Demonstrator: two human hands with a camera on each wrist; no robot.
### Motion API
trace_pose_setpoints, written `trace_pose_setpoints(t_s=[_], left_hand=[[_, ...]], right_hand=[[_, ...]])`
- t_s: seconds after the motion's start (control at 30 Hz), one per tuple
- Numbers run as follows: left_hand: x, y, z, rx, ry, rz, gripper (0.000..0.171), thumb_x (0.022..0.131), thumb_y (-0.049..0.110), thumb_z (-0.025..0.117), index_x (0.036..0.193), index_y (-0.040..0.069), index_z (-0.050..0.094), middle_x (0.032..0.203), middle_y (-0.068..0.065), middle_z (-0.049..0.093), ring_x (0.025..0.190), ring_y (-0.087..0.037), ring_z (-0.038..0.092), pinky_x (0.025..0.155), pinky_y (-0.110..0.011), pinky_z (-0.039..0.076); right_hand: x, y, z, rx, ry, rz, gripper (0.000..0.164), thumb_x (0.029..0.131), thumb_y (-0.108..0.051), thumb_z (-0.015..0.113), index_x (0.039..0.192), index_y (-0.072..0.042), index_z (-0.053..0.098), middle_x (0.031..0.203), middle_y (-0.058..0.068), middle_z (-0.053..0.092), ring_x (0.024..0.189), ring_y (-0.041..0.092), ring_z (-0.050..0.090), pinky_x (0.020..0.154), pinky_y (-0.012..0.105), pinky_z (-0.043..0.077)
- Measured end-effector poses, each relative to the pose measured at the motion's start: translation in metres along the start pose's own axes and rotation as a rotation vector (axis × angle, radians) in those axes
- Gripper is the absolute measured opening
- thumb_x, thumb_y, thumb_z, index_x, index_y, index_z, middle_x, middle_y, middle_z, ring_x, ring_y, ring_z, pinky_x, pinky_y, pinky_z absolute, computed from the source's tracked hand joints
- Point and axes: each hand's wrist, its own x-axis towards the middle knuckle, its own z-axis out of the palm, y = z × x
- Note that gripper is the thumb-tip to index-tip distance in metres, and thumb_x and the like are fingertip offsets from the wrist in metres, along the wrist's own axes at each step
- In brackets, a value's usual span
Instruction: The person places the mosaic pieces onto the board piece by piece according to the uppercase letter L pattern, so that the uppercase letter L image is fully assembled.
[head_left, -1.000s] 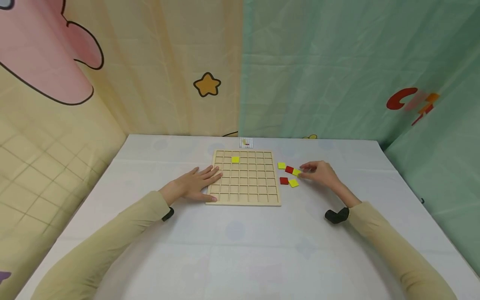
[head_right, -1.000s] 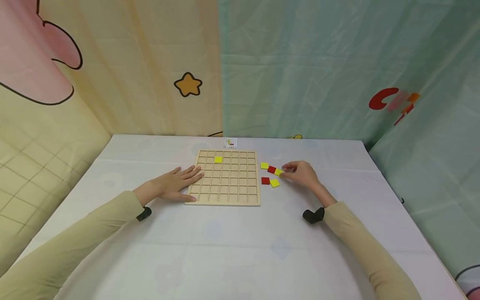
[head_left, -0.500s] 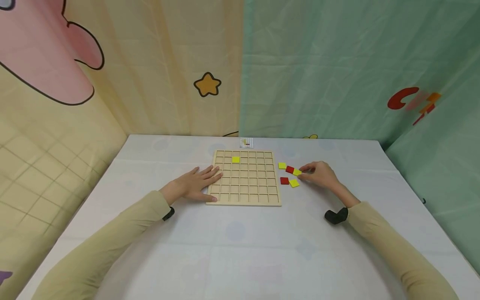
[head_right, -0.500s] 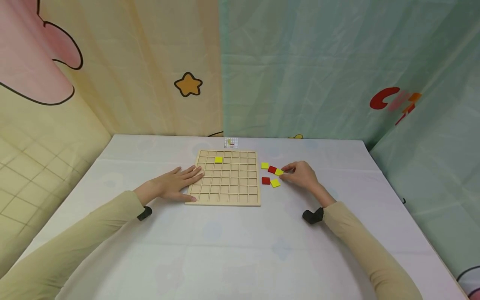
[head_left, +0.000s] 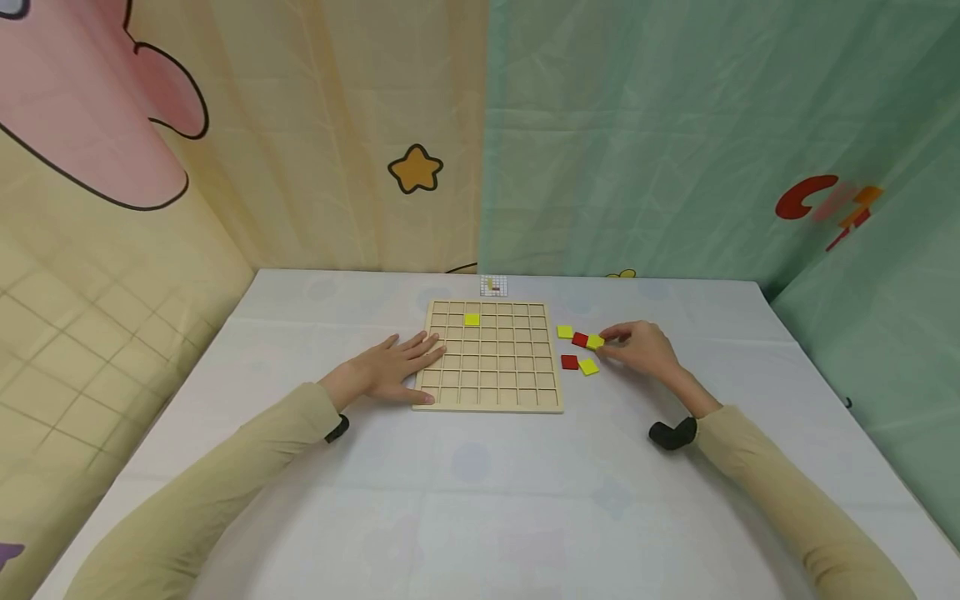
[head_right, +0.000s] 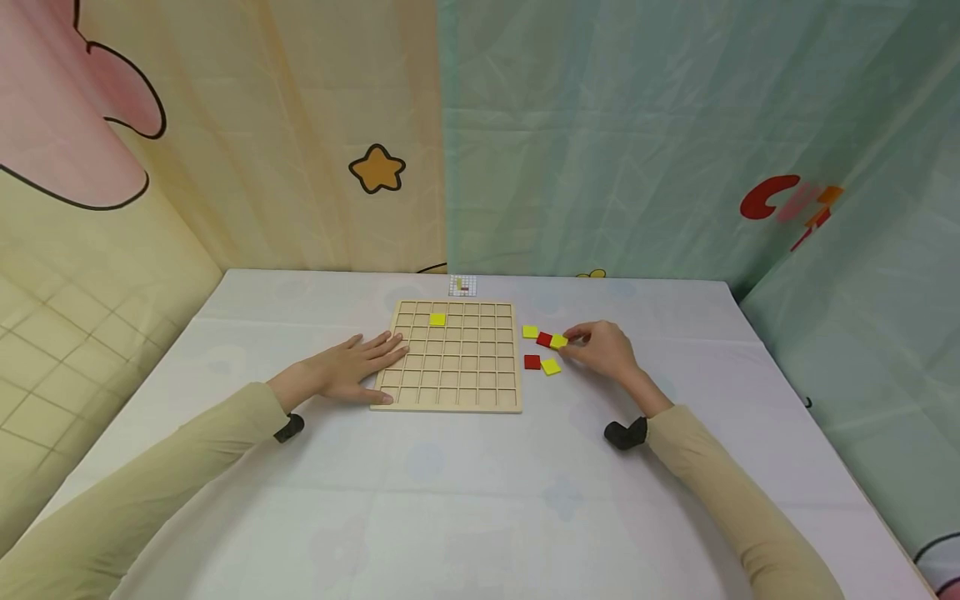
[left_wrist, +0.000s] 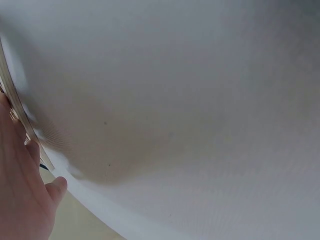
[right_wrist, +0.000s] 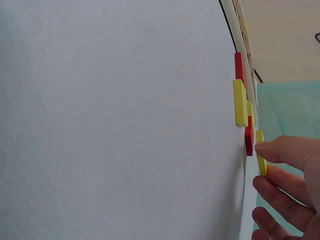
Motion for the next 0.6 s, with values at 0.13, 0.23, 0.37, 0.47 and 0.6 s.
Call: trace_pose_setpoints(t_s=[0.13,0.23,0.37,0.47,0.6], left_hand=[[0.0,0.0,0.001,0.007,0.0,-0.001,0.091,0.09,0.069,0.043,0.156,0.02,0.005,0.164,-0.006,-0.001,0.151,-0.028,-0.001,0.118,-0.059,0.006],[0.0,-0.001,0.001,0.015,-0.004,-0.003,0.09,0.09,0.069,0.041,0.156,0.021,0.004,0.164,-0.004,-0.002,0.151,-0.026,-0.002,0.119,-0.058,0.006],[0.0,-0.001,0.001,0.011,-0.002,-0.002,0.09,0.09,0.069,0.042,0.156,0.02,0.004,0.164,-0.005,-0.002,0.151,-0.027,-0.001,0.118,-0.058,0.006],[0.0,-0.001,0.0,0.008,-0.002,-0.002,0.091,0.09,0.069,0.042,0.156,0.02,0.004,0.164,-0.005,-0.002,0.151,-0.027,-0.001,0.118,-0.058,0.006],[0.001,-0.002,0.001,0.011,-0.005,-0.003,0.09,0.09,0.07,0.041,0.156,0.021,0.004,0.164,-0.004,-0.003,0.151,-0.026,-0.002,0.119,-0.058,0.006]], right_hand=[[0.0,-0.009,-0.001,-0.005,0.023,-0.034,0.035,0.084,-0.027,0.071,0.111,-0.003,0.072,0.106,0.016,0.072,0.097,0.03,0.06,0.076,0.038,0.05],[0.002,-0.016,-0.002,-0.006,0.035,-0.054,0.035,0.084,-0.027,0.072,0.11,-0.004,0.072,0.105,0.014,0.073,0.094,0.029,0.061,0.071,0.032,0.048],[0.006,-0.026,-0.001,0.004,0.035,-0.071,0.035,0.083,-0.028,0.073,0.11,-0.005,0.072,0.105,0.014,0.073,0.093,0.028,0.062,0.071,0.031,0.048],[0.009,-0.034,0.001,0.014,0.032,-0.093,0.036,0.083,-0.029,0.073,0.11,-0.005,0.072,0.105,0.015,0.073,0.094,0.03,0.063,0.074,0.037,0.051],[0.014,-0.045,0.005,0.017,0.021,-0.124,0.035,0.083,-0.029,0.074,0.11,-0.006,0.073,0.105,0.015,0.073,0.094,0.03,0.064,0.076,0.04,0.052]])
